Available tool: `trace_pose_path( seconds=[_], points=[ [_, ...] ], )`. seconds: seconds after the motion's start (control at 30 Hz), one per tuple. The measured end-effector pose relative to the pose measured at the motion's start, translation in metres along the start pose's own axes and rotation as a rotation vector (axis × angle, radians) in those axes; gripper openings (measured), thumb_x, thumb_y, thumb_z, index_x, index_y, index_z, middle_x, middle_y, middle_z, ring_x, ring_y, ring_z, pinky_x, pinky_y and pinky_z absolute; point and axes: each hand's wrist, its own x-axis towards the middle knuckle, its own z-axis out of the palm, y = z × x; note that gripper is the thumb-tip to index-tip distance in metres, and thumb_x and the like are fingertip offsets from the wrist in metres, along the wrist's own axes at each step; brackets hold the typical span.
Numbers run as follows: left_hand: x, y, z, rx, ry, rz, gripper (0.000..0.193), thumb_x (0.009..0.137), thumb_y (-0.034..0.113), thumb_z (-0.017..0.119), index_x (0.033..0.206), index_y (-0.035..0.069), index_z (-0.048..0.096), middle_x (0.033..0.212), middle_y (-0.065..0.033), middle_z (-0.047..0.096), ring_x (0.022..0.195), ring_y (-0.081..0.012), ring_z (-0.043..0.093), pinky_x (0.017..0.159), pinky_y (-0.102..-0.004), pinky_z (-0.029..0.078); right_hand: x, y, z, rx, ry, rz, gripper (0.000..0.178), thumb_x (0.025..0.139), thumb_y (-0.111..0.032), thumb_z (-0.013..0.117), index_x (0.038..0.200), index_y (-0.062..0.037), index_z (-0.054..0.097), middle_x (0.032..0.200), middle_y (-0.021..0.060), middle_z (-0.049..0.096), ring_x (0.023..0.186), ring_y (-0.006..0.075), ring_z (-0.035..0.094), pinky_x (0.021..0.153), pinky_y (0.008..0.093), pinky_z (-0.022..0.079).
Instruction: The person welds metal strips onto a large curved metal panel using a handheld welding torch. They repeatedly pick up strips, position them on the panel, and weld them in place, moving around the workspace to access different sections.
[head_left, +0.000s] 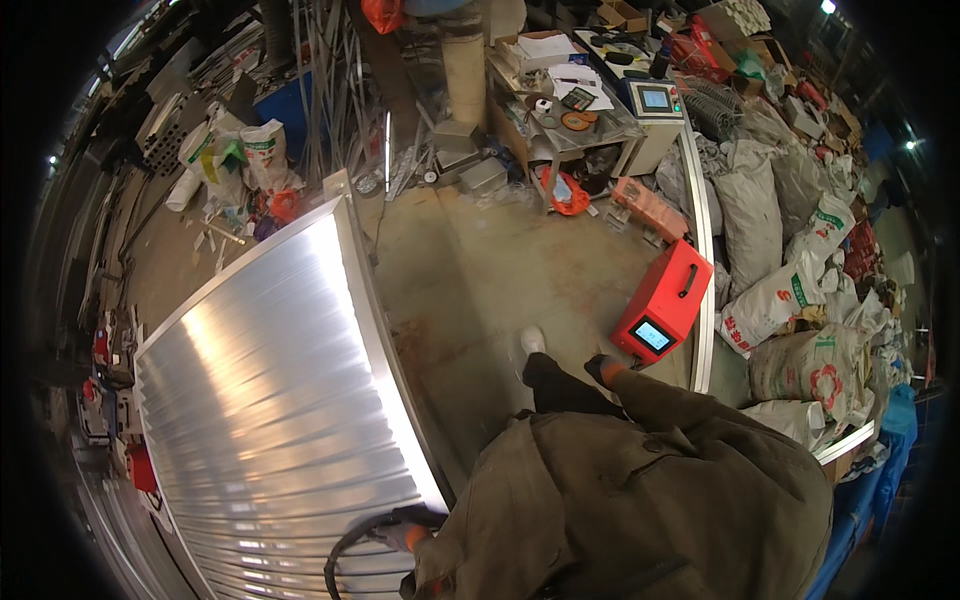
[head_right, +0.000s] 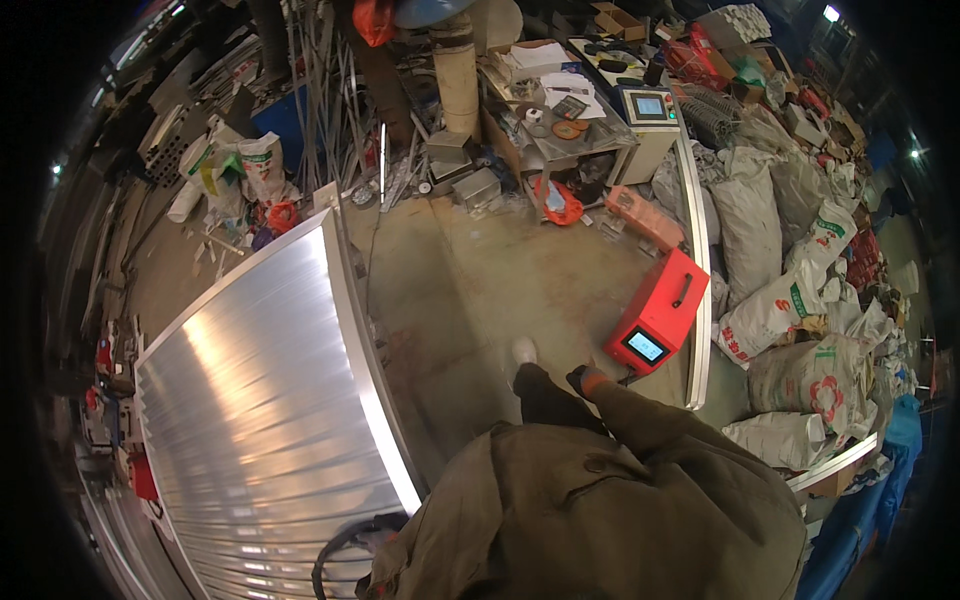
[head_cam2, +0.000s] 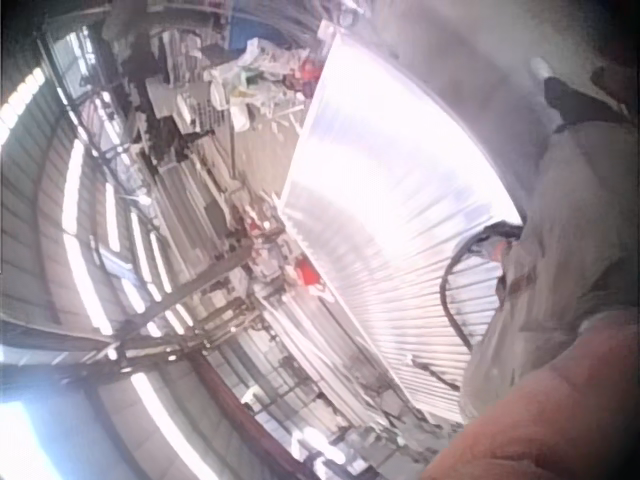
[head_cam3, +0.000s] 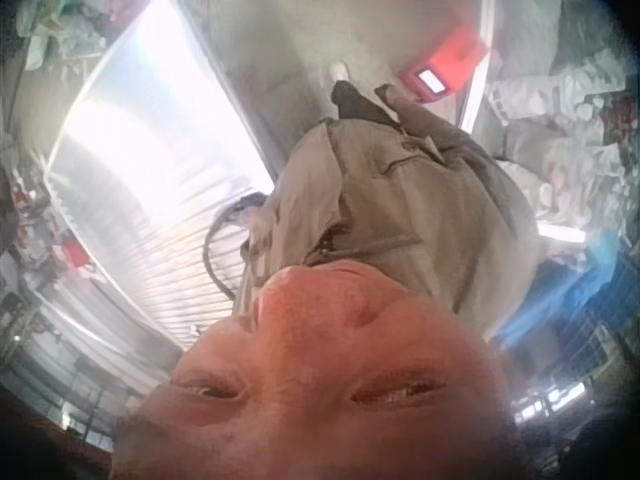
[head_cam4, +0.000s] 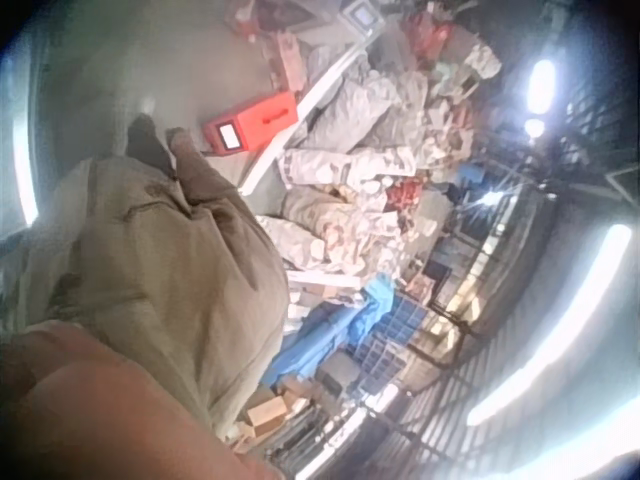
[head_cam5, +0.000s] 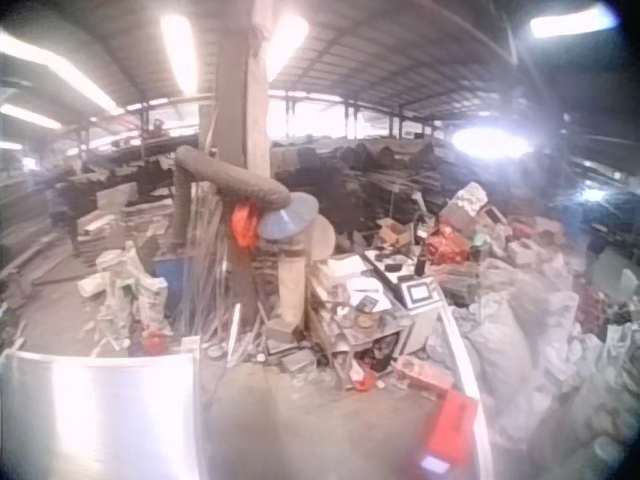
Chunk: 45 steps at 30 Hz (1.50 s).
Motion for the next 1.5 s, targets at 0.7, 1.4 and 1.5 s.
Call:
trace_pose_path(
  seconds=[0.7, 1.4, 1.5],
  points=[
    [0.099, 0.450, 0.154, 0.080, 0.055, 0.487, 0.093, 0.103, 0.046, 0.067, 0.169, -0.006, 0.026, 0.174, -0.0332, 0.028, 0.162, -0.0444, 0.029, 0.134, -0.0472, 0.028, 0.424, 0.116, -0.222, 0.310, -0.029, 0.459, 0.052, 0.105, -0.046, 0.060, 0.120, 0.0000, 0.079, 0.124, 0.0265, 0.076, 0.118, 0.0475, 0.070, 0.103, 0.0540, 0.054],
    [0.087, 1.018, 0.281, -0.997, -1.228, 0.411, 0.061, 0.114, 0.051, 0.055, 0.145, 0.000, 0.063, 0.128, -0.0128, 0.073, 0.098, -0.0155, 0.065, 0.083, -0.0303, 0.054, 0.712, -0.133, -0.491, 0.848, 0.272, -0.334, 0.023, 0.100, -0.009, 0.072, 0.121, -0.0021, 0.065, 0.110, 0.0102, 0.075, 0.099, 0.0208, 0.074, 0.084, 0.0369, 0.058],
    [0.086, 1.053, 0.288, -0.831, -1.183, 0.501, 0.062, 0.114, 0.055, 0.051, 0.119, -0.003, 0.073, 0.105, -0.0102, 0.077, 0.084, -0.0153, 0.066, 0.075, -0.0304, 0.055, 0.710, -0.174, -0.533, 0.710, 0.555, -0.344, 0.029, 0.100, -0.011, 0.073, 0.125, -0.0018, 0.061, 0.110, 0.0111, 0.075, 0.100, 0.0226, 0.073, 0.086, 0.0375, 0.057]
  ],
)
